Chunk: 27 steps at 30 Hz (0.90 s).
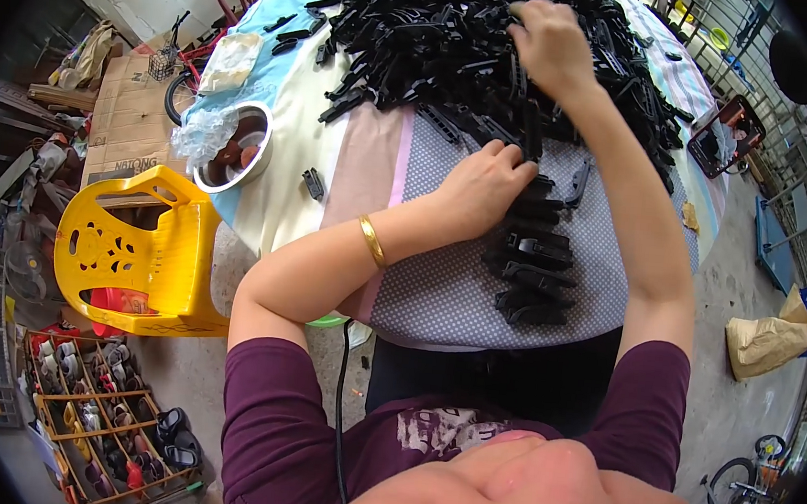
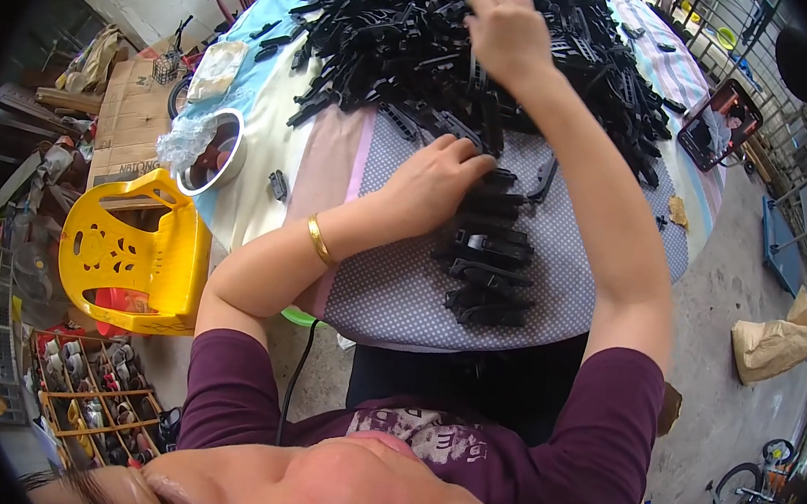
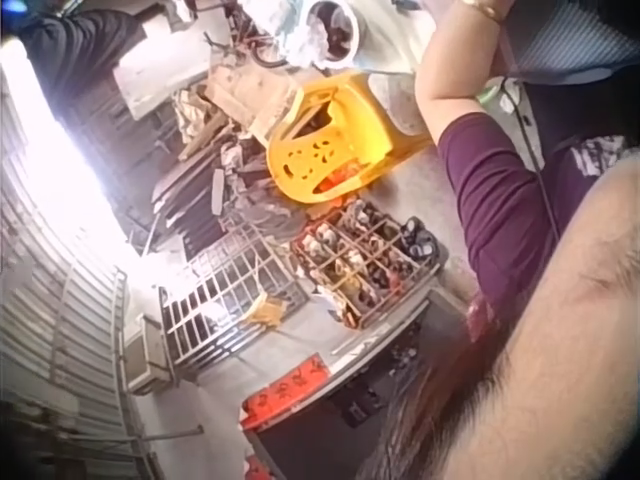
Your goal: Assembling black plastic components by hand at a table.
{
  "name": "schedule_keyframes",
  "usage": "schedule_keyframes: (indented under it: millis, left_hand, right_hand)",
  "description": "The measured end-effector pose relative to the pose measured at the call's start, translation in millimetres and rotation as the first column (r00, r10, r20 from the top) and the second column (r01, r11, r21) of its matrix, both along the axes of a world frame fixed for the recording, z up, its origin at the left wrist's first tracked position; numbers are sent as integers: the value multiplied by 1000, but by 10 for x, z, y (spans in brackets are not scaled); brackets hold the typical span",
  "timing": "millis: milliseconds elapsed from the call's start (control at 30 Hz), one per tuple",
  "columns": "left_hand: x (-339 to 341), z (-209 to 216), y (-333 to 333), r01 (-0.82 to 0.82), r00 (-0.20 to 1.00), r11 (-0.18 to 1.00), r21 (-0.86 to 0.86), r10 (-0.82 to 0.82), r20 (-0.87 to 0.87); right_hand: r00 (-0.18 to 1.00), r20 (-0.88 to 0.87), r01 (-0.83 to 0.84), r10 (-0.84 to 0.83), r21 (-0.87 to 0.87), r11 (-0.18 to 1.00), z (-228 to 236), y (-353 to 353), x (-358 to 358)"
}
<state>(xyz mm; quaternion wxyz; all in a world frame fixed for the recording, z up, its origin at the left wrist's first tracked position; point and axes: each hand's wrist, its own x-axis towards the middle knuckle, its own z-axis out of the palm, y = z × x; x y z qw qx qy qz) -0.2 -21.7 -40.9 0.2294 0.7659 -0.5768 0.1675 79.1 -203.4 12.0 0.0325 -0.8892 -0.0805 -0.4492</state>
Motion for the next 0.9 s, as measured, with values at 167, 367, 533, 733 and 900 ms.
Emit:
schedule_keyframes:
  millis: [167, 367, 533, 733, 900]
  left_hand:
    - [-13, 9, -64, 7, 1000, 999, 45, -6, -6]
    - [6, -11, -47, -4, 1000, 999, 44, 3, 16]
    - [9, -91, -110, 5, 998, 1000, 12, -6, 64]
    - [21, -147, -131, 12, 1000, 1000, -16, -12, 17]
    - [66, -158, -109, 45, 999, 997, -65, -47, -25]
  right_hand:
    - [989, -129, -74, 71, -17, 997, 160, -354, 516]
    - [879, -477, -4, 21, 36, 999, 605, 536, 646]
    - [897, -395, 83, -198, -289, 954, 310, 738, 1381]
    - [792, -555, 44, -254, -364, 931, 332, 721, 1853]
    - [636, -754, -41, -165, -247, 968, 393, 239, 2186]
